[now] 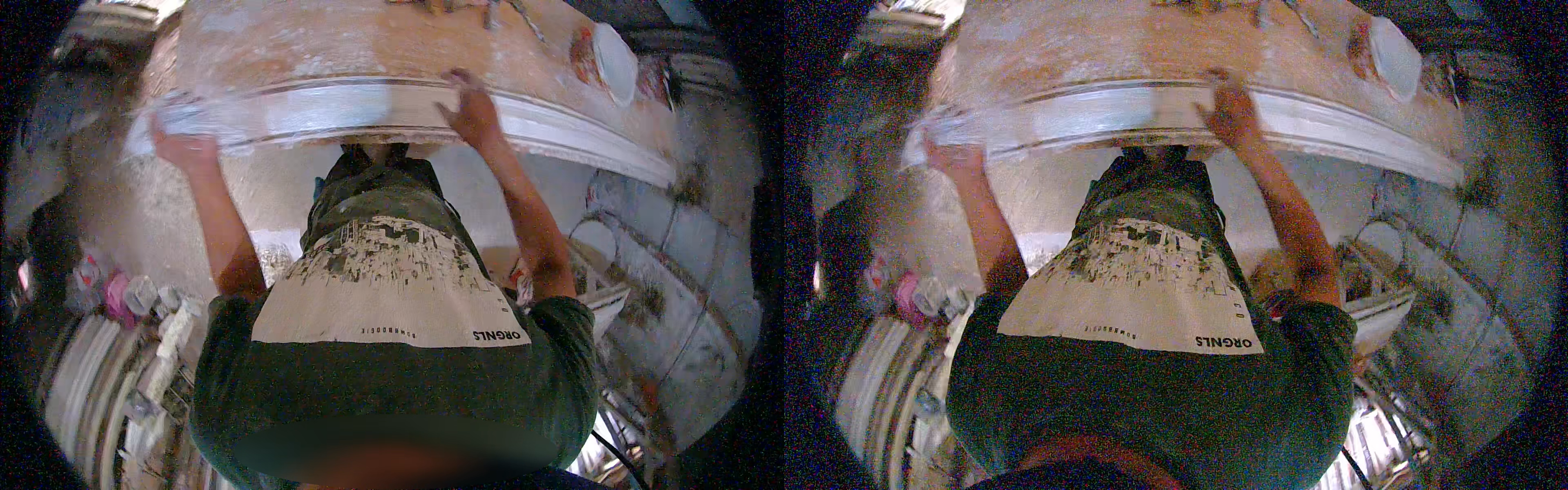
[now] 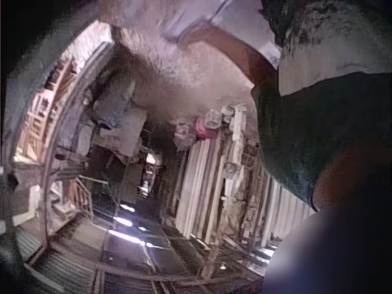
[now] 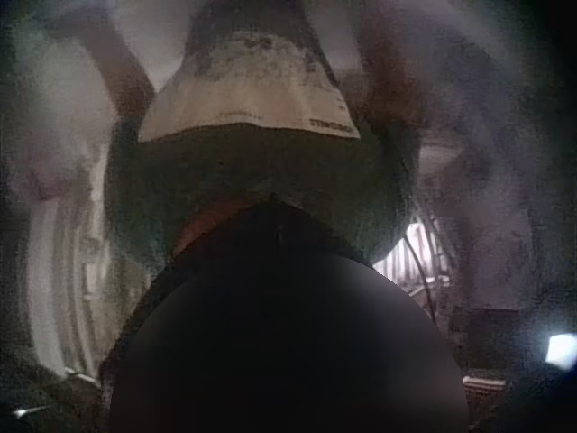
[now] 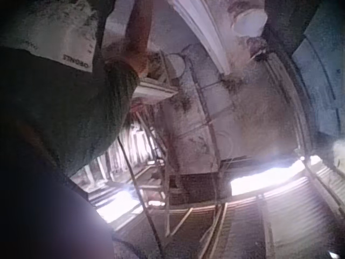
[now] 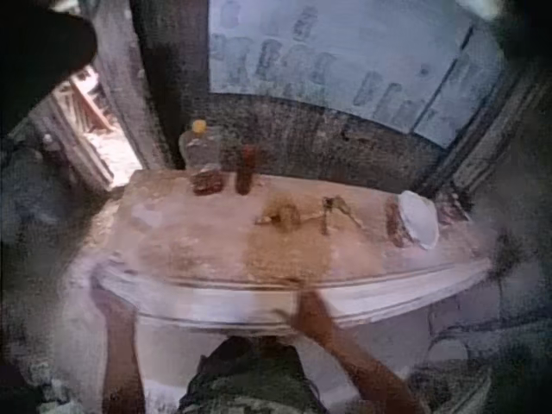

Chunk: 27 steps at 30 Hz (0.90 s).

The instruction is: The person cleans a long white decorative molding piece by hand. They repeatedly wipe the surface with a white fibrous material, occasionally dipping it into a bucket of liquid, and then continue wiping the molding on a workbench.

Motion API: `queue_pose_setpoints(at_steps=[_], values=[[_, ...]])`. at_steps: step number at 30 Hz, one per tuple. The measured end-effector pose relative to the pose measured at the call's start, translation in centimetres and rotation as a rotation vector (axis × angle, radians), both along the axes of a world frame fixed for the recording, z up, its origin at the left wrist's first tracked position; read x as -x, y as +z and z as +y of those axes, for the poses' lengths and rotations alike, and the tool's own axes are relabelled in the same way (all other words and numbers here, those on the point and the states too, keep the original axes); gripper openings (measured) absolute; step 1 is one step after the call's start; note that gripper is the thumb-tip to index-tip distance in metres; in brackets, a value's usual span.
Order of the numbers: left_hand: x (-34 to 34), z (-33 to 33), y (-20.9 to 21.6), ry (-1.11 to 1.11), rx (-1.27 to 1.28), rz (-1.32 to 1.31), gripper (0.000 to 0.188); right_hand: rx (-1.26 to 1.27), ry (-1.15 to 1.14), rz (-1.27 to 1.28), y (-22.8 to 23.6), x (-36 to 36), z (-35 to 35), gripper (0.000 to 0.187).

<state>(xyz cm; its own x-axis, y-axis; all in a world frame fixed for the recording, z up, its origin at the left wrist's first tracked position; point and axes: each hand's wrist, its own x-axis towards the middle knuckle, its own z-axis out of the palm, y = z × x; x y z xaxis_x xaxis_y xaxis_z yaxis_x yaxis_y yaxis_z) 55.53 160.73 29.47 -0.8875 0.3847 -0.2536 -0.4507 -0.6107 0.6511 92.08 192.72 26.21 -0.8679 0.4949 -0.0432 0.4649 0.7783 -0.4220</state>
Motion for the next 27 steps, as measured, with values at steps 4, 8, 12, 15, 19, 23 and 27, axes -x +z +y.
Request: queue_pose_setpoints(at_steps=[4,8,12,15,19,23,27], values=[[-11.4,11.5,1.0,-0.083,0.086,-0.142,0.042,0.505,0.138,0.362,2.9,6.6,-6.9,0.085],[-12.3,15.1,1.5,-0.295,-0.302,-0.192,0.039,0.795,-0.005,0.405,2.4,7.4,-7.2,0.069],[-10.4,14.3,3.8,-0.194,-0.096,-0.238,0.036,0.414,0.234,0.167,2.5,2.3,-3.4,0.038],[-9.7,12.9,2.8,-0.176,-0.15,-0.229,0.034,0.43,0.121,0.16,3.8,-0.1,-1.6,0.027],[-6.7,8.2,0.6,-0.043,-0.254,-0.205,0.045,0.396,0.127,0.057,4.8,-2.3,0.6,0.027],[-3.6,1.7,0.5,0.187,-0.15,-0.114,0.047,0.183,0.097,-0.19,3.1,-3.2,2.2,0.026],[0.3,-6.8,0.6,0.308,-0.175,-0.004,0.047,0.168,0.034,-0.227,-0.1,-3.3,2.7,0.027]])
